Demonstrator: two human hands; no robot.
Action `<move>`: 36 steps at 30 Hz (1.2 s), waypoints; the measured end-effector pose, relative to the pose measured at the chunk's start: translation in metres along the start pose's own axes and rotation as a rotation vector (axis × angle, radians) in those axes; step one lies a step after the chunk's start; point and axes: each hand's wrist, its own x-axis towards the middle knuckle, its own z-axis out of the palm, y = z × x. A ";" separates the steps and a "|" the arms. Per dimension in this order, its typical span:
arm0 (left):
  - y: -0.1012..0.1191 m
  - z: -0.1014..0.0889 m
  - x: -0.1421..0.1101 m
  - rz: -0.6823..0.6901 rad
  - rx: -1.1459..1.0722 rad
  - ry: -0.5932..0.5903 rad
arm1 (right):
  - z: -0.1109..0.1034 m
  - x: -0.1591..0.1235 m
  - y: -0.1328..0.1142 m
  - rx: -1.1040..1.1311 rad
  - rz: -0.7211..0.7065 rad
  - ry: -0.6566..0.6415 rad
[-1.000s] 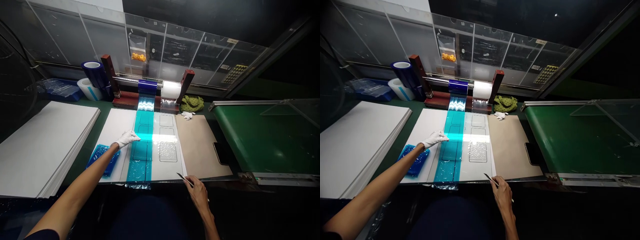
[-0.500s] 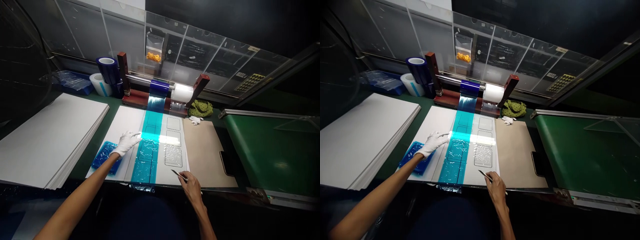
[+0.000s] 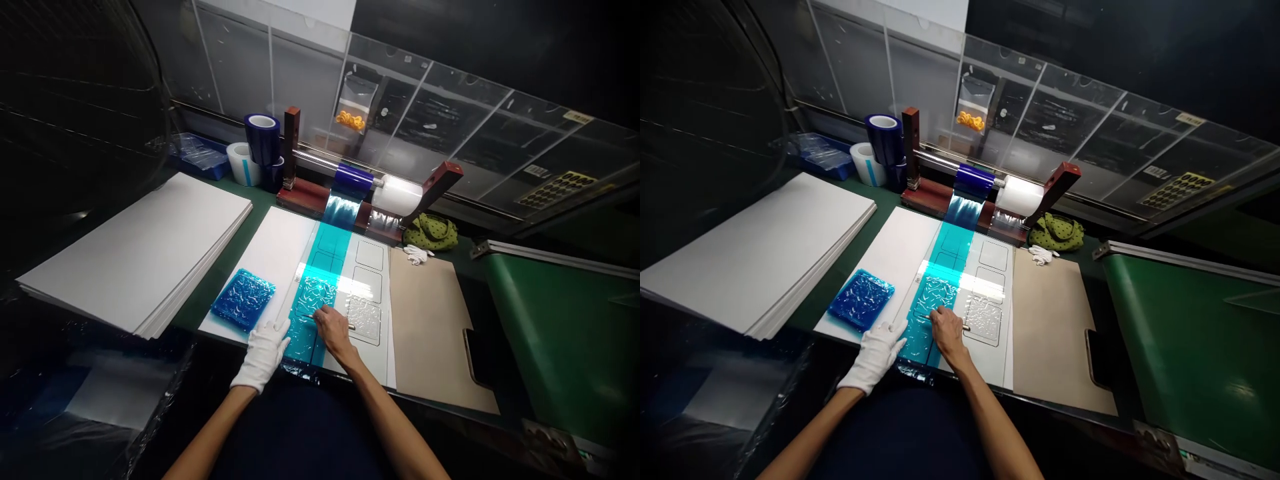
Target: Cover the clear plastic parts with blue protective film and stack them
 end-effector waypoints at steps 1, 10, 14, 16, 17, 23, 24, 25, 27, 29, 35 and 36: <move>0.001 0.003 -0.001 -0.020 -0.004 0.002 | 0.002 0.005 -0.006 -0.008 -0.015 -0.009; 0.001 -0.007 -0.024 -0.291 -0.225 0.067 | 0.008 0.030 -0.034 -0.067 -0.094 -0.075; -0.014 -0.008 -0.048 -0.509 -0.459 0.018 | 0.004 0.026 -0.024 -0.078 -0.089 -0.099; -0.019 -0.001 -0.058 -0.556 -0.605 -0.035 | 0.002 0.021 -0.014 -0.082 -0.081 -0.106; -0.020 0.003 -0.062 -0.572 -0.675 -0.059 | 0.000 0.017 -0.008 -0.084 -0.076 -0.108; -0.009 0.028 -0.063 -0.637 -1.032 -0.120 | -0.006 -0.009 0.034 -0.108 -0.016 -0.113; -0.006 0.031 -0.061 -0.650 -1.071 -0.122 | -0.006 -0.014 0.041 -0.111 -0.003 -0.113; -0.004 0.033 -0.060 -0.665 -1.103 -0.123 | -0.007 -0.019 0.048 -0.112 0.009 -0.113; 0.000 0.036 -0.057 -0.693 -1.144 -0.116 | -0.008 -0.028 0.061 -0.110 0.031 -0.109; 0.003 0.039 -0.056 -0.710 -1.164 -0.095 | -0.009 -0.037 0.073 -0.101 0.052 -0.098; 0.016 0.032 -0.061 -0.699 -1.165 -0.003 | -0.015 -0.071 0.096 -0.038 0.157 -0.010; 0.020 0.027 -0.063 -0.693 -1.164 0.005 | -0.016 -0.078 0.100 -0.022 0.178 0.010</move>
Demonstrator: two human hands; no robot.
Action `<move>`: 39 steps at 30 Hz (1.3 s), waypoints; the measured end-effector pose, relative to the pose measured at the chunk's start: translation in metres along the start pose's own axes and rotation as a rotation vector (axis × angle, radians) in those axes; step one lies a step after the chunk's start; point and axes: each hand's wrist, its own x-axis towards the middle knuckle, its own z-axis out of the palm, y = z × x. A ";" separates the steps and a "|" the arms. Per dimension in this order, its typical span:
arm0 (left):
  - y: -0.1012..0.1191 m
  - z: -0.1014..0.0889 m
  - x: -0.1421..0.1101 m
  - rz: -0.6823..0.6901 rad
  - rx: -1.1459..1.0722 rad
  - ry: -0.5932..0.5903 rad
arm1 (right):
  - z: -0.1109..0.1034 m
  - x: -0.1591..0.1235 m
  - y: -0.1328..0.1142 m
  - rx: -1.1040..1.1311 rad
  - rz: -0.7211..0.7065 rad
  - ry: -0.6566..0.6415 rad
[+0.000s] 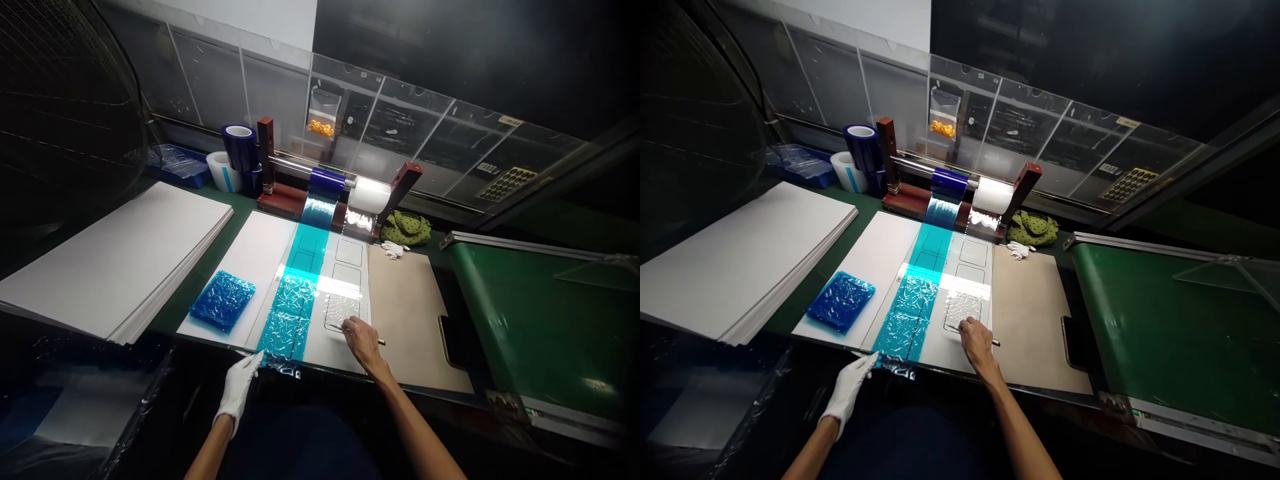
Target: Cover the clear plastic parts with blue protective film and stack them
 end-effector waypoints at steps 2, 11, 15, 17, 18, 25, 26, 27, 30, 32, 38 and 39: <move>0.010 0.001 -0.011 0.016 -0.007 0.001 | 0.002 -0.012 0.011 0.084 0.048 0.052; 0.050 -0.051 0.008 0.150 -0.014 0.160 | 0.044 -0.056 0.072 0.515 0.310 0.206; 0.067 -0.100 0.053 0.213 -0.036 0.269 | 0.054 -0.067 0.077 0.519 0.369 0.210; 0.075 -0.119 0.070 0.234 -0.045 0.283 | 0.054 -0.071 0.073 0.533 0.385 0.209; 0.078 -0.125 0.076 0.240 -0.043 0.280 | 0.054 -0.072 0.070 0.543 0.392 0.215; 0.085 -0.139 0.089 0.238 0.024 0.264 | 0.056 -0.078 0.056 0.612 0.394 0.243; 0.084 -0.139 0.091 0.239 0.033 0.262 | 0.056 -0.078 0.055 0.614 0.400 0.243; 0.084 -0.139 0.092 0.242 0.042 0.259 | 0.056 -0.078 0.054 0.614 0.408 0.243; 0.082 -0.141 0.097 0.253 0.059 0.244 | 0.055 -0.078 0.052 0.604 0.429 0.245; 0.081 -0.142 0.100 0.255 0.065 0.231 | 0.054 -0.076 0.050 0.592 0.431 0.253; 0.081 -0.144 0.101 0.251 0.139 0.229 | 0.057 -0.071 0.054 0.563 0.416 0.310; 0.082 -0.145 0.100 0.244 0.171 0.279 | 0.058 -0.070 0.057 0.554 0.421 0.325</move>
